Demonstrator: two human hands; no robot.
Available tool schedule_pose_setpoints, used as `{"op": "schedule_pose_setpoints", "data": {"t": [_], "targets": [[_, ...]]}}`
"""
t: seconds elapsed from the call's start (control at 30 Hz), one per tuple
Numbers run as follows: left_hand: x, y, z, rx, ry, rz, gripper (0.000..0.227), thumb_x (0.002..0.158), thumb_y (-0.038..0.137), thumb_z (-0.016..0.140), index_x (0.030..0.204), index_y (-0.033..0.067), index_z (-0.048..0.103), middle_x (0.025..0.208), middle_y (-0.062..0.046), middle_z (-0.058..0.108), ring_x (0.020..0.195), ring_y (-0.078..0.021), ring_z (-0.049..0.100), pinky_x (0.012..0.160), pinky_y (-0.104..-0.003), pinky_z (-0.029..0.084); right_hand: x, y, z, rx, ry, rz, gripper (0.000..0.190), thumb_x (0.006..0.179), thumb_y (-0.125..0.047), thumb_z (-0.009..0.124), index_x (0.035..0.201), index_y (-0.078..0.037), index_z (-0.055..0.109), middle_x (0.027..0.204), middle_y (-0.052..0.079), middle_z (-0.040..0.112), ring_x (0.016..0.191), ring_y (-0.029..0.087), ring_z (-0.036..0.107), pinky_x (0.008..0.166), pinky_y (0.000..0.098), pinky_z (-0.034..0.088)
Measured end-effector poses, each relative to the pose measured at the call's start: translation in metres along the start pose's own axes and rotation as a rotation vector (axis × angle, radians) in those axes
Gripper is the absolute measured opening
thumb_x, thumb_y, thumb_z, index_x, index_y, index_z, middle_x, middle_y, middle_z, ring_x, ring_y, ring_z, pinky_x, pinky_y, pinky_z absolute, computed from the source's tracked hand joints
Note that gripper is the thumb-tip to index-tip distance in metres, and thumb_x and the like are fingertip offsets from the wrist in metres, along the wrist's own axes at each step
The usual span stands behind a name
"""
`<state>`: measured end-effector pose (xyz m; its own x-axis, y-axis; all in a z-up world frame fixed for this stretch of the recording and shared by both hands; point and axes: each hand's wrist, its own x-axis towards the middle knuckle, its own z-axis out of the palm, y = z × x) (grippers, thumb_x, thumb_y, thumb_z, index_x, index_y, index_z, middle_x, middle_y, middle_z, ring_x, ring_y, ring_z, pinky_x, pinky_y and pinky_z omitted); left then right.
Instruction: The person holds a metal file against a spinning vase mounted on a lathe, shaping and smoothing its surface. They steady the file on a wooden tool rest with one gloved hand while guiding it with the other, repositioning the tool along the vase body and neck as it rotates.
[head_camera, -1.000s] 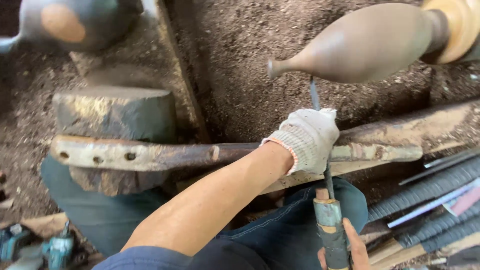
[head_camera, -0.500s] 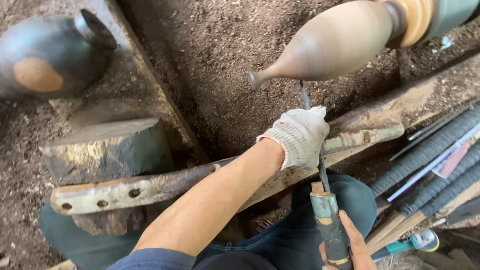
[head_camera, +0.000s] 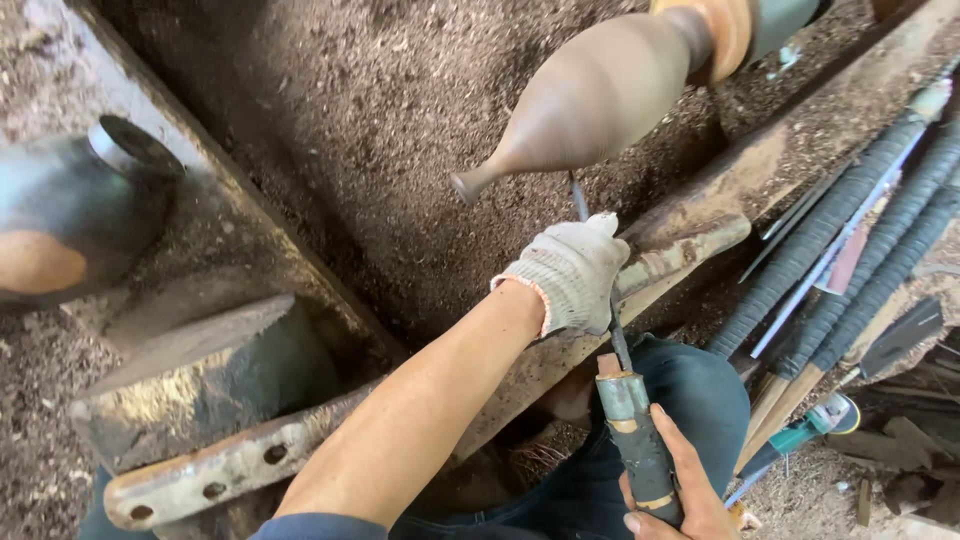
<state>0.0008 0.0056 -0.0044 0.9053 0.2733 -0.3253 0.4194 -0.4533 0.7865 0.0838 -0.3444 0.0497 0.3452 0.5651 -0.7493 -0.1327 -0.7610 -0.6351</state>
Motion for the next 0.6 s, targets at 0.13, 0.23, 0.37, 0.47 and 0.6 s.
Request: {"op": "schedule_pose_setpoints", "data": {"t": [0.13,0.23,0.37,0.47,0.6], "targets": [[-0.011,0.011,-0.010,0.020,0.003,0.019,0.054,0.067,0.022,0.081,0.114,0.0098,0.060,0.115,-0.018,0.056,0.092,-0.0388,0.068,0.077,-0.048,0.057,-0.003,0.015,-0.010,-0.036,-0.013,0.057,0.121,0.067,0.001,0.084,0.168,-0.022,0.021,0.088,0.017,0.072,0.076,0.019,0.068,0.076,0.0355,0.053],[-0.027,0.027,-0.009,0.037,0.042,-0.051,0.068,0.077,0.014,0.074,0.138,0.0131,0.045,0.134,-0.020,0.046,0.087,-0.0384,0.070,0.073,-0.047,0.059,0.004,0.077,-0.045,-0.207,0.052,-0.128,0.110,0.065,0.000,0.084,0.161,-0.018,0.031,0.101,0.015,0.073,0.082,0.019,0.071,0.083,0.0346,0.054],[-0.021,0.040,0.025,0.074,0.120,-0.197,0.057,0.093,0.009,0.058,0.146,0.0111,0.040,0.147,-0.027,0.042,0.084,-0.0378,0.071,0.069,-0.046,0.060,0.034,0.187,-0.130,-0.424,-0.001,-0.432,0.077,0.080,-0.012,0.077,0.150,-0.006,0.046,0.130,0.015,0.066,0.113,0.024,0.066,0.099,0.0362,0.046],[0.008,0.043,0.042,0.106,0.104,-0.204,0.034,0.099,0.014,0.052,0.132,0.0078,0.048,0.120,-0.020,0.060,0.084,-0.0347,0.073,0.067,-0.047,0.060,0.088,0.286,-0.218,-0.269,-0.285,-0.304,0.061,0.099,-0.018,0.064,0.155,-0.001,0.046,0.152,0.017,0.052,0.138,0.026,0.048,0.112,0.0391,0.035],[0.055,0.039,0.087,0.193,0.336,-0.059,0.025,0.097,0.010,0.053,0.121,0.0048,0.054,0.111,-0.017,0.066,0.102,-0.0336,0.072,0.071,-0.047,0.060,0.117,0.264,-0.256,0.517,0.128,0.649,0.058,0.096,-0.039,0.060,0.138,0.001,0.062,0.112,0.011,0.075,0.094,0.022,0.072,0.085,0.0379,0.057]]}}
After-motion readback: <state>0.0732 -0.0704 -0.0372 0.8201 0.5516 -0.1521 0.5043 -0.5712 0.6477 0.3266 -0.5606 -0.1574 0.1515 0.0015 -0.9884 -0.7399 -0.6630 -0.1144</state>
